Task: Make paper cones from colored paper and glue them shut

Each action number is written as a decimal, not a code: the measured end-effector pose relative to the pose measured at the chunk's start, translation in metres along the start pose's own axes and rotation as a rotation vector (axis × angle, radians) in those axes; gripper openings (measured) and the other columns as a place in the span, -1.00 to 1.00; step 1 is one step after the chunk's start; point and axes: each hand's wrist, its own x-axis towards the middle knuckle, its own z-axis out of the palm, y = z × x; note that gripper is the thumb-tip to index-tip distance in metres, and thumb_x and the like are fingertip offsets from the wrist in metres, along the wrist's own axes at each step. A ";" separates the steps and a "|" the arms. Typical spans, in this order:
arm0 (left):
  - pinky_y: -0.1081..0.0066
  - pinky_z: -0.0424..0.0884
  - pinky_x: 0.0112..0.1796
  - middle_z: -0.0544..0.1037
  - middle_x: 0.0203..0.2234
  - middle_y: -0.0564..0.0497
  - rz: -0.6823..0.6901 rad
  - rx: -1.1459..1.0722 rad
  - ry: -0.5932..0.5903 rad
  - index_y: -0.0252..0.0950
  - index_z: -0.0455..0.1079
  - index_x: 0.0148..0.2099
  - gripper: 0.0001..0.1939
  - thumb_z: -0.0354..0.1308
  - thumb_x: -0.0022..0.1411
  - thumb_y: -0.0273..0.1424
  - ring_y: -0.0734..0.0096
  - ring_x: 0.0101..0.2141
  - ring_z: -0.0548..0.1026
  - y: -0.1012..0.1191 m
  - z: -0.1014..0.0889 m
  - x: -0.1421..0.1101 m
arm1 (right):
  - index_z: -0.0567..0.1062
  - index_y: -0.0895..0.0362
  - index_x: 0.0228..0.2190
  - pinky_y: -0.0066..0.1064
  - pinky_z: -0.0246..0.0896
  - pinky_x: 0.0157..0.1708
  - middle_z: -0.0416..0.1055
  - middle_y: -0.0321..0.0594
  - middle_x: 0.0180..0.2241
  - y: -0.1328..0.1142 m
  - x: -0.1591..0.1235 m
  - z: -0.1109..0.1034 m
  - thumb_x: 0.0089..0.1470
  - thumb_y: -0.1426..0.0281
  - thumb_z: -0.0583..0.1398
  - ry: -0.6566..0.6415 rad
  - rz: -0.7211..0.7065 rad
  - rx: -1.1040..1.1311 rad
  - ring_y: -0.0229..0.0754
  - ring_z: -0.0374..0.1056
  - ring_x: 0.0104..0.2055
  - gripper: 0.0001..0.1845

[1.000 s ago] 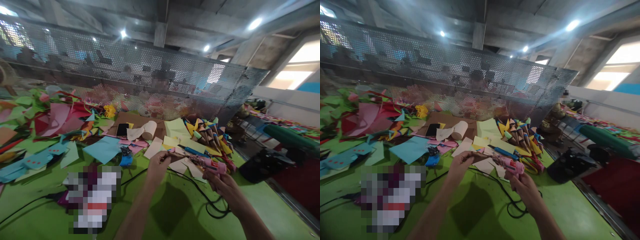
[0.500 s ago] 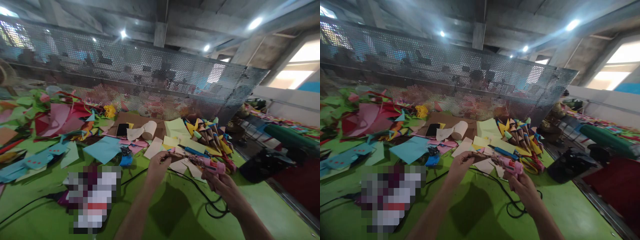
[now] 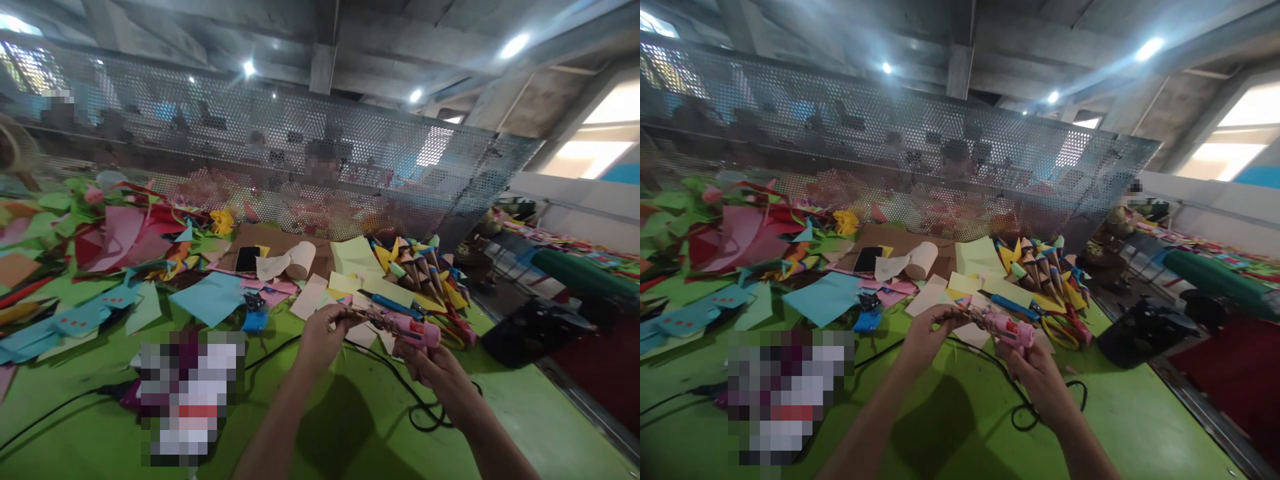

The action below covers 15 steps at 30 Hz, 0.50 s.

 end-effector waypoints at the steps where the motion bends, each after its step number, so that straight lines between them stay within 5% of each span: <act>1: 0.32 0.44 -0.06 0.62 -0.24 -0.04 0.000 0.003 0.004 -0.22 0.58 -0.26 -0.77 0.09 0.17 -0.52 0.26 -0.16 0.55 0.000 0.000 0.000 | 0.46 0.15 -0.46 -0.47 -0.15 -0.61 0.10 -0.41 -0.64 0.001 0.000 -0.001 -0.14 -0.21 0.26 0.008 0.000 0.014 -0.34 -0.05 -0.59 -0.37; 9: 0.37 0.40 -0.14 0.64 -0.21 -0.04 -0.035 0.031 0.032 -0.26 0.58 -0.21 -0.75 0.07 0.17 -0.50 0.24 -0.15 0.54 0.003 -0.005 0.000 | 0.54 0.17 -0.43 -0.50 -0.05 -0.63 0.23 -0.33 -0.65 0.021 -0.007 -0.026 -0.03 -0.05 0.29 0.108 -0.014 0.259 -0.33 0.06 -0.59 -0.50; 15: 0.31 0.40 -0.06 0.64 -0.17 -0.07 -0.062 -0.056 -0.003 -0.27 0.57 -0.18 -0.77 0.09 0.20 -0.42 0.20 -0.10 0.54 0.002 -0.005 0.000 | 0.53 0.13 -0.45 -0.54 0.04 -0.69 0.33 -0.33 -0.64 0.046 -0.012 -0.064 -0.20 0.02 0.41 0.378 0.059 0.390 -0.33 0.14 -0.61 -0.55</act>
